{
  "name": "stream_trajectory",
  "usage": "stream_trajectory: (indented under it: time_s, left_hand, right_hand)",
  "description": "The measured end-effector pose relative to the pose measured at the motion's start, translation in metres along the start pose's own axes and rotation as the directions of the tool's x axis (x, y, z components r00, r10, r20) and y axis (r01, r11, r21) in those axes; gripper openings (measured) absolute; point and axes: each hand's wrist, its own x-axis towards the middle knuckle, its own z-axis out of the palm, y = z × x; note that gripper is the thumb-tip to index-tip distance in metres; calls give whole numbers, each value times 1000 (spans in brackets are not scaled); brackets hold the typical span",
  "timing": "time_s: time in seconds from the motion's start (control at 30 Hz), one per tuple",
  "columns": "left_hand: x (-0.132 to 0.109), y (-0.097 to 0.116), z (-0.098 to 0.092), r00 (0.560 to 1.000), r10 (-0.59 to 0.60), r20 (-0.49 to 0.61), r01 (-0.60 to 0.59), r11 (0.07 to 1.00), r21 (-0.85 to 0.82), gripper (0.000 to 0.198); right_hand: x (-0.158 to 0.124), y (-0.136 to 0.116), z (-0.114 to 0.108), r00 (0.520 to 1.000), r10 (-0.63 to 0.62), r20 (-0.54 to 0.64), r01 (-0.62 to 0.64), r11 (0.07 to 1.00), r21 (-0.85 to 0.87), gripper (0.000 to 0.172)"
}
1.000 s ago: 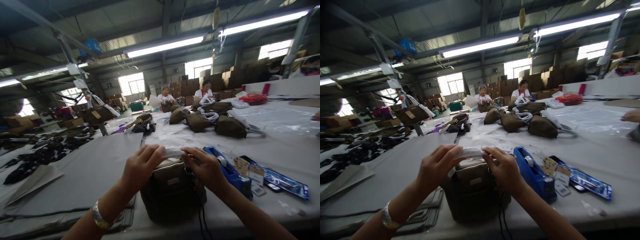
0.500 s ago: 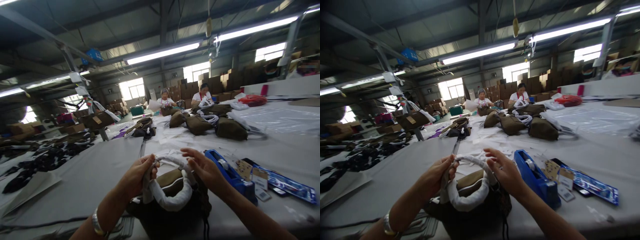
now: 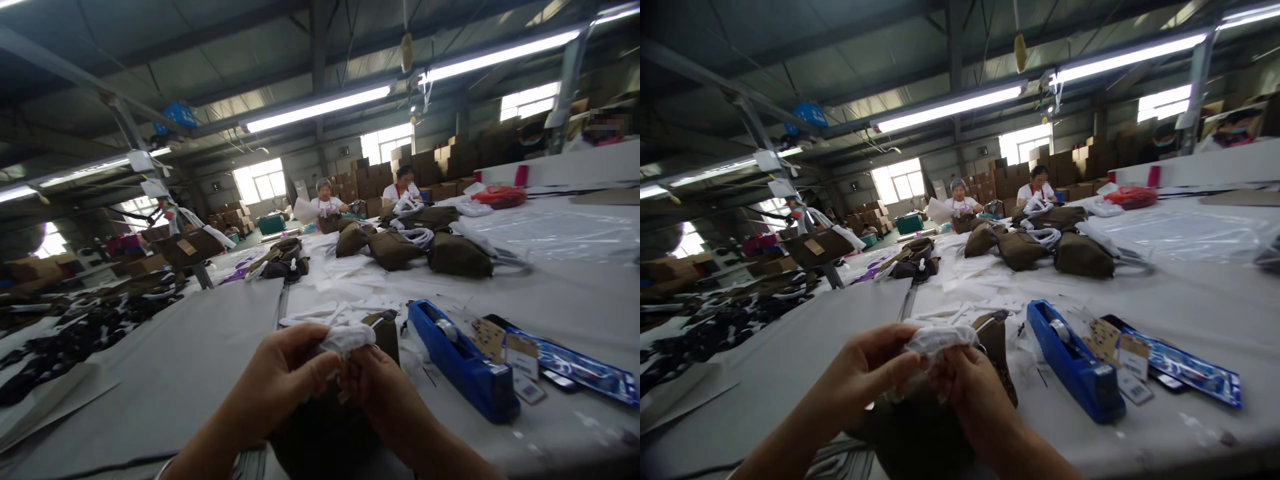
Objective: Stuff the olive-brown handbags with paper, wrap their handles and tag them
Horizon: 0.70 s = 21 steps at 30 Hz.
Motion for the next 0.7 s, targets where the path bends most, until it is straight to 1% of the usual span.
stream_trajectory:
  time_s: [0.03,0.07,0.1,0.13,0.17,0.2,0.23,0.27,0.3,0.37,0.4,0.43,0.47,0.5,0.53,0.57,0.6,0.63,0.67,0.7]
  left_hand:
    - [-3,0,3,996,78,-34,-72,985,156,31]
    - [-6,0,6,980,187,-67,-157,935,318,28]
    - [-8,-2,6,944,316,-99,-234,850,473,26]
    - [-9,-5,6,890,441,-120,-286,741,607,25]
    - [-8,-7,4,832,540,-128,-300,631,715,24]
    - [-7,-10,0,785,604,-135,-279,540,794,22]
    - [-5,-11,-3,760,634,-144,-242,481,842,22]
    - [-3,-12,-7,767,622,-156,-205,468,860,25]
    - [-1,-12,-11,806,568,-168,-174,500,849,30]
    - [4,-11,-18,916,360,-177,-106,643,758,44]
    - [7,-10,-21,954,246,-170,-65,725,685,50]
    - [9,-10,-23,978,143,-152,-24,803,596,53]
    - [11,-10,-26,989,68,-133,7,870,493,55]
    - [13,-10,-28,992,23,-121,25,923,383,57]
    - [15,-10,-30,993,-6,-114,37,961,274,59]
    - [17,-11,-31,994,-24,-107,43,983,179,62]
    - [19,-12,-32,995,-33,-97,43,993,110,63]
    - [21,-13,-32,996,-33,-88,39,997,67,63]
    - [23,-14,-32,997,-29,-74,32,999,34,62]
    - [25,-15,-31,998,-26,-52,27,1000,1,61]
  right_hand:
    - [3,-1,6,1000,-25,6,24,999,41,28]
    - [6,-2,12,999,-49,18,47,996,69,27]
    - [9,-2,17,997,-71,33,68,993,93,27]
    - [10,-2,21,995,-88,49,82,990,113,27]
    - [12,-1,23,993,-95,65,86,988,131,27]
    - [13,-1,25,992,-93,83,80,986,145,26]
    - [13,0,25,991,-84,106,67,987,149,26]
    - [13,-1,24,988,-72,135,54,989,135,27]
    - [11,-2,22,984,-62,168,47,994,94,29]
    - [6,-8,15,971,-48,235,71,993,-94,32]
    - [4,-13,9,967,-39,253,98,969,-225,31]
    - [1,-19,3,968,-39,248,128,926,-356,28]
    - [0,-26,-4,974,-69,217,166,866,-471,27]
    - [0,-34,-12,975,-147,164,215,797,-564,27]
    - [2,-43,-19,958,-267,103,269,722,-637,29]
    - [6,-51,-26,913,-405,54,326,642,-694,31]
    - [12,-59,-31,854,-519,41,375,557,-741,31]
    - [19,-66,-36,810,-583,68,412,482,-773,31]
    - [28,-71,-39,804,-582,127,438,433,-788,33]
    - [36,-75,-40,834,-513,202,450,420,-788,38]
